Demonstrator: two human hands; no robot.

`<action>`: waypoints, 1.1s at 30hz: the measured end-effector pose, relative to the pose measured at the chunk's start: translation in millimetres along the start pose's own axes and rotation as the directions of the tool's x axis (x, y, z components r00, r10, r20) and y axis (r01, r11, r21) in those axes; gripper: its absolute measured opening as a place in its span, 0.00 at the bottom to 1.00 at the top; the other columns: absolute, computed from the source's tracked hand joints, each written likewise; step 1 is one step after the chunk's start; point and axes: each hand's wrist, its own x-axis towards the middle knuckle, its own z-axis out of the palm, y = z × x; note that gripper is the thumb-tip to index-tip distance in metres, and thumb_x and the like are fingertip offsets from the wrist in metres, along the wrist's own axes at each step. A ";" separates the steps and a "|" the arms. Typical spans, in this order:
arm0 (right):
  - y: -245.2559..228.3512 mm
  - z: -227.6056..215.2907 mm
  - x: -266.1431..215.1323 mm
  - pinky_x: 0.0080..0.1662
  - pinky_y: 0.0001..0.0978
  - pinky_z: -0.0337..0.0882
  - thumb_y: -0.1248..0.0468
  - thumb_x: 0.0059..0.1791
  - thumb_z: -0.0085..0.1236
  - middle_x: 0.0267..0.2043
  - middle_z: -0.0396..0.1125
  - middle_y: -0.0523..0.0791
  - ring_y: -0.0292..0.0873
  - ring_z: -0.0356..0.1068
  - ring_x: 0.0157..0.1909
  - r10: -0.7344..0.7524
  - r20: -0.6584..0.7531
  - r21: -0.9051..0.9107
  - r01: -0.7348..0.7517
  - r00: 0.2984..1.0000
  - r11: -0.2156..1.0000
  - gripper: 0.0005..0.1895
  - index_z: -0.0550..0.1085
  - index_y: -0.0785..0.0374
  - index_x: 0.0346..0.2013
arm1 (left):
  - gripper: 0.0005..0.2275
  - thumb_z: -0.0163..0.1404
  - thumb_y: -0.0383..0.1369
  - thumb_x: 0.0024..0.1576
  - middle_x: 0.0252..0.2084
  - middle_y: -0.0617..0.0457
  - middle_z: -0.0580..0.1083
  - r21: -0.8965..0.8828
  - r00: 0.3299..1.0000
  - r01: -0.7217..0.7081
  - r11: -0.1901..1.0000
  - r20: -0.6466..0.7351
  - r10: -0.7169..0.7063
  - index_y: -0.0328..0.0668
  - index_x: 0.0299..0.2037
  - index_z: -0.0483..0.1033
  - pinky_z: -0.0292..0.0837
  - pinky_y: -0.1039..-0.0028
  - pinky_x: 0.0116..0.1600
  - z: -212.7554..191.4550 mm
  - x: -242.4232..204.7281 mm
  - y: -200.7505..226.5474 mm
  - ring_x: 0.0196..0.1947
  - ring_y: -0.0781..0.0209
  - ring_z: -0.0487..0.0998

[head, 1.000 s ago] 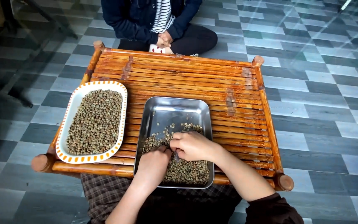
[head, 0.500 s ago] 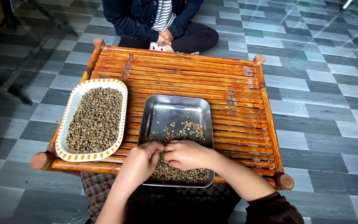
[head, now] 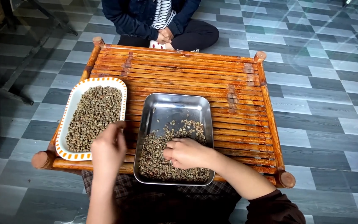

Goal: Manually sorting green coffee beans in a metal tray to inspect for quality or remove defects.

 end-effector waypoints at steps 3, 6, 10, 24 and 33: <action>-17.1 -24.3 2.1 0.45 0.38 0.77 0.71 0.45 0.44 0.34 0.71 0.52 0.51 0.74 0.40 0.086 0.053 0.044 -0.089 0.995 0.995 0.13 0.77 0.62 0.39 | 0.09 0.54 0.21 0.59 0.31 0.47 0.80 0.123 0.996 0.051 0.991 -0.073 -0.042 0.45 0.45 0.80 0.78 0.60 0.41 -9.8 1.2 -8.6 0.32 0.45 0.82; -19.6 -32.6 0.6 0.45 0.37 0.77 0.71 0.46 0.44 0.34 0.71 0.52 0.50 0.74 0.40 0.103 0.037 0.034 -0.105 0.994 0.994 0.13 0.77 0.63 0.39 | 0.08 0.55 0.23 0.59 0.30 0.49 0.80 0.176 0.993 0.074 0.981 -0.107 -0.056 0.48 0.44 0.80 0.77 0.60 0.40 -14.6 0.4 -10.9 0.31 0.45 0.82; -3.4 -22.6 -2.3 0.47 0.38 0.77 0.71 0.48 0.45 0.34 0.71 0.52 0.49 0.74 0.40 0.121 0.048 0.054 -0.123 0.992 0.991 0.13 0.77 0.63 0.41 | 0.09 0.54 0.23 0.58 0.32 0.49 0.81 0.024 0.989 0.117 0.993 -0.091 -0.115 0.50 0.44 0.80 0.76 0.56 0.41 -10.3 5.5 -3.5 0.35 0.41 0.82; 17.1 -54.2 -13.9 0.36 0.28 0.70 0.73 0.49 0.52 0.29 0.69 0.42 0.36 0.67 0.31 0.389 -0.169 0.773 -0.123 0.906 0.623 0.07 0.73 0.63 0.40 | 0.10 0.49 0.16 0.58 0.42 0.30 0.80 -0.863 0.833 0.501 0.058 0.464 -0.301 0.22 0.50 0.73 0.86 0.69 0.45 26.0 3.0 55.1 0.37 0.49 0.86; 36.3 -35.7 -4.7 0.33 0.24 0.59 0.68 0.50 0.48 0.32 0.59 0.43 0.36 0.59 0.32 0.439 0.083 0.977 0.014 0.894 -0.214 0.08 0.69 0.64 0.44 | 0.11 0.45 0.12 0.59 0.39 0.32 0.80 -0.876 0.941 0.251 0.413 0.121 -0.316 0.27 0.48 0.73 0.87 0.66 0.43 7.8 11.5 39.9 0.35 0.51 0.85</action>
